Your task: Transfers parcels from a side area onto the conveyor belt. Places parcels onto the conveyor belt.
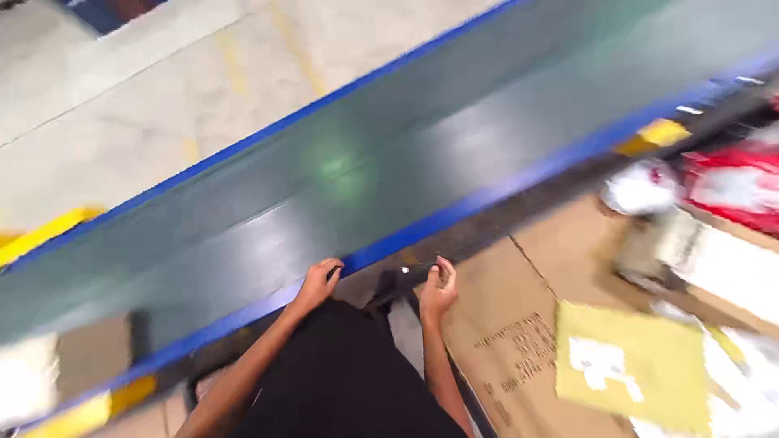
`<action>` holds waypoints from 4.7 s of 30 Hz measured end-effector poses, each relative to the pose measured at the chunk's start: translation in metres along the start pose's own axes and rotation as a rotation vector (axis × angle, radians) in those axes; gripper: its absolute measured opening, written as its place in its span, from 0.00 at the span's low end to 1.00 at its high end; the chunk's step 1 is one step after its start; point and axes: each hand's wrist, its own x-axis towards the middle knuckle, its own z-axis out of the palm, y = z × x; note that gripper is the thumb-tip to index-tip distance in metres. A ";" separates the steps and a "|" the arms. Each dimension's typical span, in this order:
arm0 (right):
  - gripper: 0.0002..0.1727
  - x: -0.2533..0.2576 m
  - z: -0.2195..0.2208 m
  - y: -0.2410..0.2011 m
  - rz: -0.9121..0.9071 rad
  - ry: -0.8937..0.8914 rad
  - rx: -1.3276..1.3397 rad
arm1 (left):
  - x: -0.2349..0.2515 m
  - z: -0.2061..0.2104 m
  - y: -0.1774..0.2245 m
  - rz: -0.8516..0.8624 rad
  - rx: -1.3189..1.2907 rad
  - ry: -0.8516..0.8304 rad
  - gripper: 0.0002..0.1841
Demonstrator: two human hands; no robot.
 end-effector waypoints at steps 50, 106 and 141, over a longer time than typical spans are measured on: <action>0.46 -0.144 -0.053 -0.065 0.623 -0.106 0.967 | 0.164 -0.081 0.172 0.080 -0.464 0.041 0.39; 0.36 -0.174 0.455 -0.246 -0.112 -1.400 0.040 | -0.309 -0.309 -0.225 -0.921 -0.534 1.177 0.37; 0.42 0.005 -0.209 0.032 0.319 0.732 1.057 | 0.290 0.136 0.434 0.831 -0.291 -0.610 0.34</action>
